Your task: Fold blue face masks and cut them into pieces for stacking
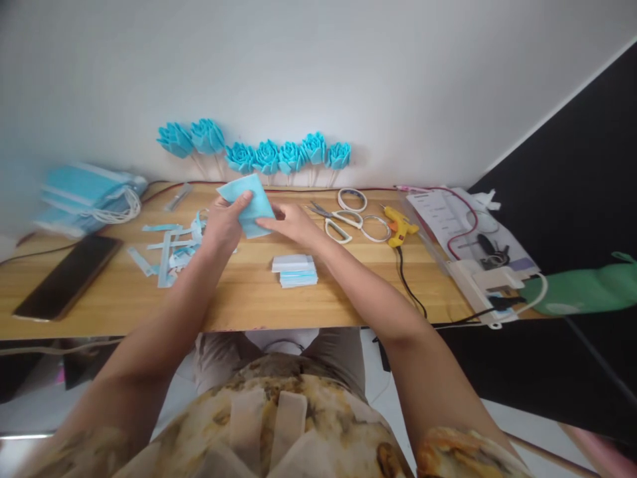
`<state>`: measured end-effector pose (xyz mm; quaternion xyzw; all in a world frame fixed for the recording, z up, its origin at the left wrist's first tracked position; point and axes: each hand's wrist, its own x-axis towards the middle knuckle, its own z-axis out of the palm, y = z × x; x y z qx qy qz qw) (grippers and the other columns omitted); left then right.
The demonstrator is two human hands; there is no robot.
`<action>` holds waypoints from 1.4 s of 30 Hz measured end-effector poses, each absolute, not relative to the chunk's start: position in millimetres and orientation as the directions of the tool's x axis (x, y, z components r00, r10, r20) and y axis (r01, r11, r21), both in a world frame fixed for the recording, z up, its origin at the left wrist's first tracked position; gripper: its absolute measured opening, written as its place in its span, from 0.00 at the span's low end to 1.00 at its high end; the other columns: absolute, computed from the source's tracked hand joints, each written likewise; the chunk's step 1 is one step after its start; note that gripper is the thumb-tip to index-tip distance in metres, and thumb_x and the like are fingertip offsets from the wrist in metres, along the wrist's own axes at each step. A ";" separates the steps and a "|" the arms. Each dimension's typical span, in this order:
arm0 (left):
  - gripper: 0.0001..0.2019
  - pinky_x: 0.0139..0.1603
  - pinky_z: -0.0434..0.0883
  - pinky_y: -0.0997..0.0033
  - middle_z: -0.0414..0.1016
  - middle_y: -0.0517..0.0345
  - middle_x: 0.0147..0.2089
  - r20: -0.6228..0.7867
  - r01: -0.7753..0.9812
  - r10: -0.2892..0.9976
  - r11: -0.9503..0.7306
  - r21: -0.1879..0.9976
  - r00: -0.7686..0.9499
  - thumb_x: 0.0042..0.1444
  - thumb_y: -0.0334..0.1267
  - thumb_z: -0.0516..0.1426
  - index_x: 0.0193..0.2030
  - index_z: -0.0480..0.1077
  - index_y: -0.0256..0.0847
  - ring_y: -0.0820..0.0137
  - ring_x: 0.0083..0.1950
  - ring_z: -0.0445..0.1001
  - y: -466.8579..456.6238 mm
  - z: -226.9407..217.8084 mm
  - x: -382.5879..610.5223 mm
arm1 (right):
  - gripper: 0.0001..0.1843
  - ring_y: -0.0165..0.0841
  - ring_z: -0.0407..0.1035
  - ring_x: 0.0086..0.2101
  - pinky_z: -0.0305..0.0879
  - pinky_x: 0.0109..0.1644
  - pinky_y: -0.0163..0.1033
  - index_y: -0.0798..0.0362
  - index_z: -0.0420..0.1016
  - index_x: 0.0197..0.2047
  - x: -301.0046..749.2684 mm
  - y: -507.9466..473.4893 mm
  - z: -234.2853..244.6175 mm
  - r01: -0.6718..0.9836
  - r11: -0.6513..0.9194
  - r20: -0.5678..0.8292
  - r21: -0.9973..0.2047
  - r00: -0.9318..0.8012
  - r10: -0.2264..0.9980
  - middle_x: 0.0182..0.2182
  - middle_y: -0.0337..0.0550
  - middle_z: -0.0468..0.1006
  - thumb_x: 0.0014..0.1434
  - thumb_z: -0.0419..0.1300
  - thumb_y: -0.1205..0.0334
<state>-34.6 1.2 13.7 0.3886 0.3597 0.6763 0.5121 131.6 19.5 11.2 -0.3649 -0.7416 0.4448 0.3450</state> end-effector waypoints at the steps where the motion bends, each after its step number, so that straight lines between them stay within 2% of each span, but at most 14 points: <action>1: 0.26 0.35 0.75 0.70 0.80 0.59 0.31 0.157 -0.413 0.971 -0.221 0.884 -0.182 0.34 0.55 0.75 0.33 0.77 0.39 0.69 0.31 0.77 2.1 12.4 -34.7 | 0.19 0.34 0.72 0.33 0.64 0.38 0.37 0.55 0.81 0.39 127.9 18.9 10.0 0.295 0.335 0.170 -0.895 -0.468 0.867 0.33 0.40 0.81 0.55 0.67 0.46; 4: 0.24 0.36 0.75 0.71 0.80 0.60 0.32 0.155 -0.403 0.957 -0.245 0.882 -0.244 0.38 0.54 0.73 0.35 0.77 0.38 0.69 0.33 0.77 4.2 8.6 -34.7 | 0.15 0.30 0.63 0.27 0.54 0.32 0.36 0.54 0.77 0.28 119.2 16.7 7.0 0.470 0.348 0.179 -0.811 -0.368 0.913 0.23 0.36 0.72 0.55 0.66 0.50; 7: 0.21 0.38 0.74 0.73 0.79 0.60 0.33 0.136 -0.363 0.928 -0.267 0.893 -0.347 0.42 0.52 0.72 0.36 0.76 0.38 0.71 0.35 0.77 5.7 6.1 -34.5 | 0.15 0.28 0.60 0.26 0.49 0.31 0.36 0.54 0.75 0.26 113.6 13.8 4.8 0.572 0.364 0.189 -0.735 -0.343 0.920 0.21 0.35 0.69 0.54 0.66 0.51; 9: 0.19 0.37 0.73 0.74 0.79 0.61 0.33 0.138 -0.315 0.903 -0.280 0.907 -0.407 0.46 0.50 0.70 0.37 0.75 0.39 0.72 0.35 0.76 6.7 4.4 -33.9 | 0.15 0.28 0.59 0.26 0.47 0.31 0.36 0.53 0.75 0.26 110.2 10.9 4.0 0.578 0.369 0.182 -0.728 -0.355 0.917 0.21 0.34 0.67 0.54 0.65 0.50; 15: 0.14 0.33 0.69 0.75 0.76 0.62 0.31 0.146 -0.232 0.849 -0.297 0.926 -0.508 0.52 0.48 0.66 0.35 0.73 0.40 0.73 0.33 0.73 8.2 -2.0 -29.7 | 0.18 0.27 0.58 0.26 0.47 0.31 0.35 0.54 0.72 0.24 105.4 2.5 5.4 0.521 0.375 0.138 -0.767 -0.437 0.889 0.21 0.34 0.66 0.54 0.65 0.48; 19: 0.14 0.35 0.69 0.75 0.76 0.62 0.32 0.159 -0.240 0.851 -0.313 0.919 -0.500 0.52 0.47 0.67 0.36 0.73 0.40 0.73 0.33 0.72 7.0 -1.9 -27.5 | 0.25 0.27 0.56 0.26 0.48 0.31 0.35 0.53 0.69 0.23 116.4 -1.4 11.5 0.482 0.359 0.082 -0.800 -0.504 0.860 0.21 0.34 0.61 0.53 0.64 0.40; 24: 0.13 0.34 0.68 0.74 0.74 0.62 0.31 0.187 -0.166 0.856 -0.299 0.940 -0.482 0.53 0.46 0.66 0.34 0.72 0.41 0.72 0.33 0.72 4.5 -2.6 -24.6 | 0.29 0.28 0.59 0.28 0.53 0.33 0.36 0.52 0.68 0.28 121.5 -4.8 16.3 0.356 0.360 0.155 -0.862 -0.492 0.857 0.24 0.35 0.66 0.61 0.55 0.33; 27: 0.15 0.37 0.68 0.73 0.73 0.62 0.32 0.246 -0.098 0.845 -0.329 0.939 -0.475 0.53 0.49 0.66 0.33 0.71 0.41 0.70 0.36 0.73 4.0 -5.7 -23.4 | 0.31 0.27 0.56 0.27 0.49 0.31 0.36 0.52 0.65 0.25 116.1 -3.9 12.7 0.366 0.366 0.203 -0.856 -0.414 0.888 0.22 0.34 0.62 0.59 0.56 0.31; 30: 0.16 0.36 0.67 0.73 0.72 0.62 0.32 0.257 -0.081 0.821 -0.344 0.936 -0.510 0.54 0.51 0.66 0.34 0.70 0.42 0.71 0.36 0.72 5.1 -7.3 -24.1 | 0.32 0.27 0.56 0.26 0.50 0.32 0.36 0.52 0.62 0.21 117.2 -0.4 8.1 0.372 0.375 0.240 -0.849 -0.361 0.901 0.19 0.33 0.60 0.59 0.57 0.32; 35: 0.15 0.33 0.66 0.75 0.71 0.63 0.30 0.227 -0.123 0.843 -0.324 0.938 -0.488 0.53 0.50 0.67 0.34 0.71 0.41 0.73 0.33 0.70 4.2 -6.5 -22.3 | 0.29 0.28 0.65 0.29 0.61 0.37 0.36 0.52 0.69 0.27 127.2 9.8 7.5 0.191 0.325 0.236 -0.926 -0.378 0.895 0.24 0.36 0.70 0.61 0.57 0.34; 39: 0.13 0.35 0.69 0.75 0.73 0.62 0.31 0.244 -0.141 0.866 -0.334 0.932 -0.436 0.53 0.46 0.67 0.34 0.73 0.40 0.72 0.34 0.72 1.7 -6.6 -18.3 | 0.28 0.26 0.60 0.26 0.57 0.32 0.35 0.52 0.65 0.24 125.4 15.4 9.5 0.172 0.344 0.260 -0.923 -0.380 0.888 0.22 0.33 0.64 0.58 0.63 0.35; 42: 0.12 0.35 0.69 0.75 0.74 0.62 0.31 0.208 -0.172 0.884 -0.302 0.938 -0.418 0.53 0.45 0.67 0.35 0.74 0.39 0.72 0.34 0.73 0.9 -6.9 -17.2 | 0.27 0.27 0.62 0.26 0.59 0.34 0.35 0.52 0.68 0.24 125.3 16.2 9.6 0.135 0.342 0.291 -0.930 -0.300 0.909 0.21 0.34 0.67 0.58 0.62 0.36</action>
